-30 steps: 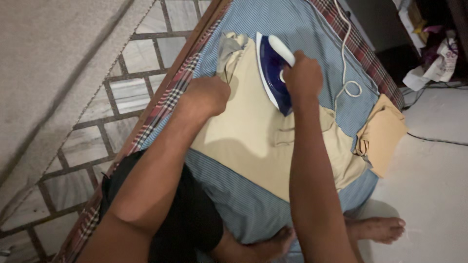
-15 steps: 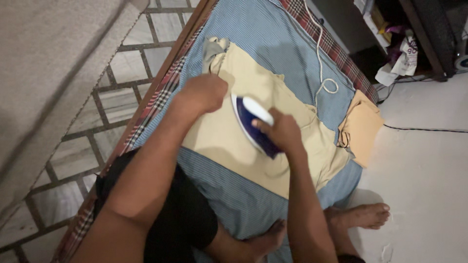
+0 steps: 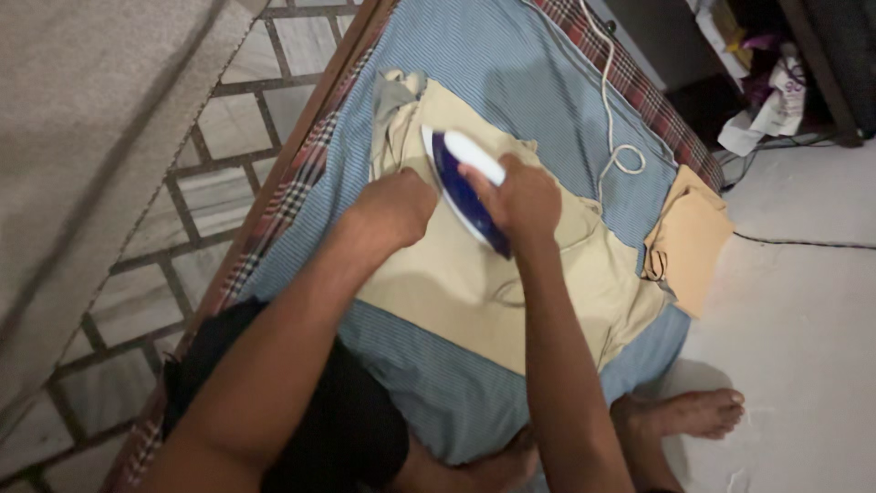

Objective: The person irons a light-colored shirt laid out on a blue striped sheet on the floor. They use a blue and white electric iron to smooth the fabric, folding the sleeves and body of the shirt as they progress. The person finishes by folding the shirt into a neat stack.

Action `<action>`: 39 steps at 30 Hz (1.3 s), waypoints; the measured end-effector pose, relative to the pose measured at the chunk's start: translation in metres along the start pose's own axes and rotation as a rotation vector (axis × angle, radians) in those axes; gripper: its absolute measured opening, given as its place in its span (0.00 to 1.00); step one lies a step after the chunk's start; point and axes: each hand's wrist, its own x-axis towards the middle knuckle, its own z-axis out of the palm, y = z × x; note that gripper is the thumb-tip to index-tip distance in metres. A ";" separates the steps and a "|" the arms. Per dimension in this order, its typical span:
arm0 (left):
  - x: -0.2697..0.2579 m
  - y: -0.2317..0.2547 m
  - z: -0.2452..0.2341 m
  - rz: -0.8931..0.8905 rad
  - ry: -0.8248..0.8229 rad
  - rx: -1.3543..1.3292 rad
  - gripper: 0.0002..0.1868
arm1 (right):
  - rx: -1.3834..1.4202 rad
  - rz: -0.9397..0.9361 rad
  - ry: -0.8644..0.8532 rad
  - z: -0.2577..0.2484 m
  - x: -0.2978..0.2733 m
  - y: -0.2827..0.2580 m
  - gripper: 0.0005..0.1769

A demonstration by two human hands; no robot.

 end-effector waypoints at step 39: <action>-0.015 0.065 0.037 0.013 -0.243 0.376 0.20 | -0.043 0.186 -0.099 -0.012 -0.061 0.055 0.38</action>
